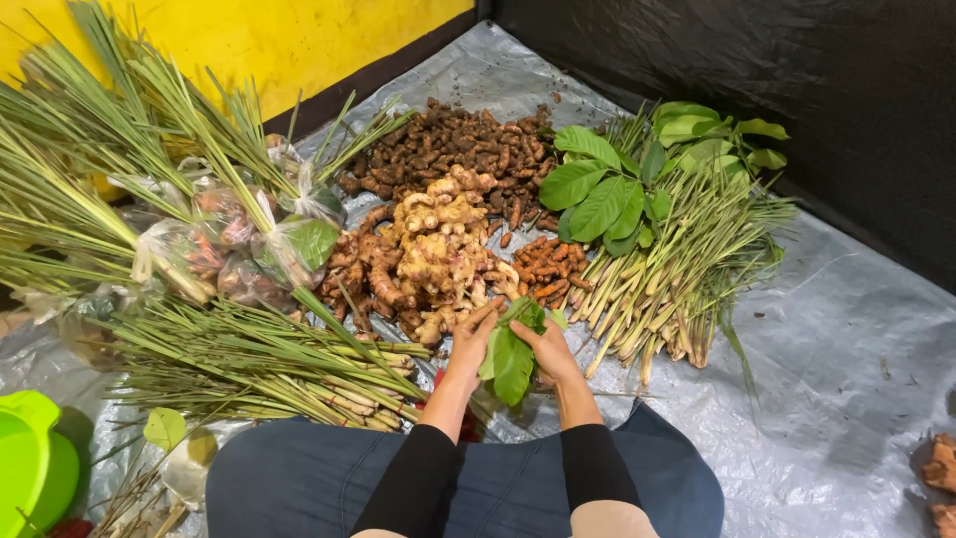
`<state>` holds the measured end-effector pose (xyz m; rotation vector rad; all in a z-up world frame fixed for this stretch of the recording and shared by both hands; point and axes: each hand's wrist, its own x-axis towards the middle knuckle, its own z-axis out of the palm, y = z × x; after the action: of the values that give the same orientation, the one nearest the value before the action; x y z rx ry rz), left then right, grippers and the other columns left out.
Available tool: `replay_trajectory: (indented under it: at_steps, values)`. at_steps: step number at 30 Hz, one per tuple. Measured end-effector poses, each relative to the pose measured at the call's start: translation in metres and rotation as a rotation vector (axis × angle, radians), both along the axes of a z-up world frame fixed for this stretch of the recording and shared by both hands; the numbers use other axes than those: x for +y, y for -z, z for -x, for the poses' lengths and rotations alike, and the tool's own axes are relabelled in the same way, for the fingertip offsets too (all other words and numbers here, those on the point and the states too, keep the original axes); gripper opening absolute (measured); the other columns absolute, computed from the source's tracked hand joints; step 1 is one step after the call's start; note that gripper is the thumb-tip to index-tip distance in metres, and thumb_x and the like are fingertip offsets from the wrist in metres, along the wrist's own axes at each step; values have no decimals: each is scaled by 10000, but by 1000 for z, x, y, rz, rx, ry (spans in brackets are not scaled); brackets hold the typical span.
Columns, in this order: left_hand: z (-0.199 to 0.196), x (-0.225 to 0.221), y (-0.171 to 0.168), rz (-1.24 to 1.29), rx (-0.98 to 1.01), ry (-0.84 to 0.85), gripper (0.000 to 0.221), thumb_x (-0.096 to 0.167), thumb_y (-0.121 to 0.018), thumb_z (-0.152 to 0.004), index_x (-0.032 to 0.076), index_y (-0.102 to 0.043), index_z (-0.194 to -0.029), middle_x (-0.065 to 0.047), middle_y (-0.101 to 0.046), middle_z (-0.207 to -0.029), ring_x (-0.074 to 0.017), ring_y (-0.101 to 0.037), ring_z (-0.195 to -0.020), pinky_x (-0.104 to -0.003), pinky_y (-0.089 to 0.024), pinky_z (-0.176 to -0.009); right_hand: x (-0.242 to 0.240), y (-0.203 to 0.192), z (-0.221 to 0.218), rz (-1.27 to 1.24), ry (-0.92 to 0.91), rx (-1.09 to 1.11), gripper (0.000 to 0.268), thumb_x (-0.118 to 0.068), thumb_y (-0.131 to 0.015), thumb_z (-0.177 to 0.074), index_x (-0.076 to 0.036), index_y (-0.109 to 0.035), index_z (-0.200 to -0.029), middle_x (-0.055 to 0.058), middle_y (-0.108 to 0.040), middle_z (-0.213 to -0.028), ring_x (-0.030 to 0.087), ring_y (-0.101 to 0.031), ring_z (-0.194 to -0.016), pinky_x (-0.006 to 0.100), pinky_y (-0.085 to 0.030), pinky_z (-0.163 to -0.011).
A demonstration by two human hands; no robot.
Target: Sorting and preparing harvested ginger roots and lemongrass stalks on a plastic sheet.
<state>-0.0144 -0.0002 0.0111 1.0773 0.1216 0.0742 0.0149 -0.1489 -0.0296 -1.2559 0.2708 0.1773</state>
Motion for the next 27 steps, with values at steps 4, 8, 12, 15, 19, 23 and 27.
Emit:
replay_trajectory:
  at_steps: [4,8,12,15,19,23,27]
  values:
    - [-10,2,20,-106,-79,-29,93,12,-746,-891,18,-785,-975,-164,-759,-1143,-226,-694,-1108,-384,-523,-1004,-2,-21,8,242,-7,-73,342,-177,-943,-787,40,-764,-982,180,-754,-859,209,-695,-754,384,-596,-664]
    - [-11,4,18,-448,-73,-124,66,188,-807,-897,136,-840,-921,-29,-811,-924,-94,-738,-834,-238,-596,-754,-4,-14,8,534,-65,-171,203,-192,-891,-810,-46,-820,-932,127,-787,-856,189,-710,-837,384,-576,-818]
    - [-12,-2,44,-723,-99,-193,138,240,-841,-856,126,-834,-934,-97,-794,-904,-241,-774,-771,-286,-613,-665,-3,1,5,682,-87,-286,116,-146,-811,-850,-78,-831,-942,120,-799,-870,197,-738,-909,395,-570,-862]
    - [-4,10,44,-526,24,-150,200,220,-796,-895,42,-815,-985,-145,-795,-893,-230,-767,-796,-319,-627,-710,-11,7,8,711,-144,-344,162,-170,-824,-856,-63,-824,-977,139,-805,-914,231,-743,-945,419,-562,-894]
    - [-11,15,74,-152,346,-64,168,196,-769,-923,30,-780,-898,-97,-751,-770,-162,-713,-664,-248,-571,-590,1,-47,30,510,-203,-383,97,-61,-794,-859,-49,-805,-954,88,-793,-866,145,-656,-842,372,-561,-854]
    - [-17,20,95,1,448,-11,219,243,-767,-923,25,-754,-912,-82,-691,-684,-149,-669,-585,-240,-545,-494,16,-59,47,261,-191,-323,38,-56,-796,-883,-32,-785,-911,51,-748,-832,138,-628,-767,330,-563,-765]
    - [-13,30,119,-105,446,-26,240,242,-732,-942,19,-731,-854,-112,-683,-678,-188,-693,-585,-263,-536,-472,17,-72,56,138,-69,-246,90,-74,-801,-890,1,-770,-929,49,-731,-828,119,-629,-728,313,-560,-708]
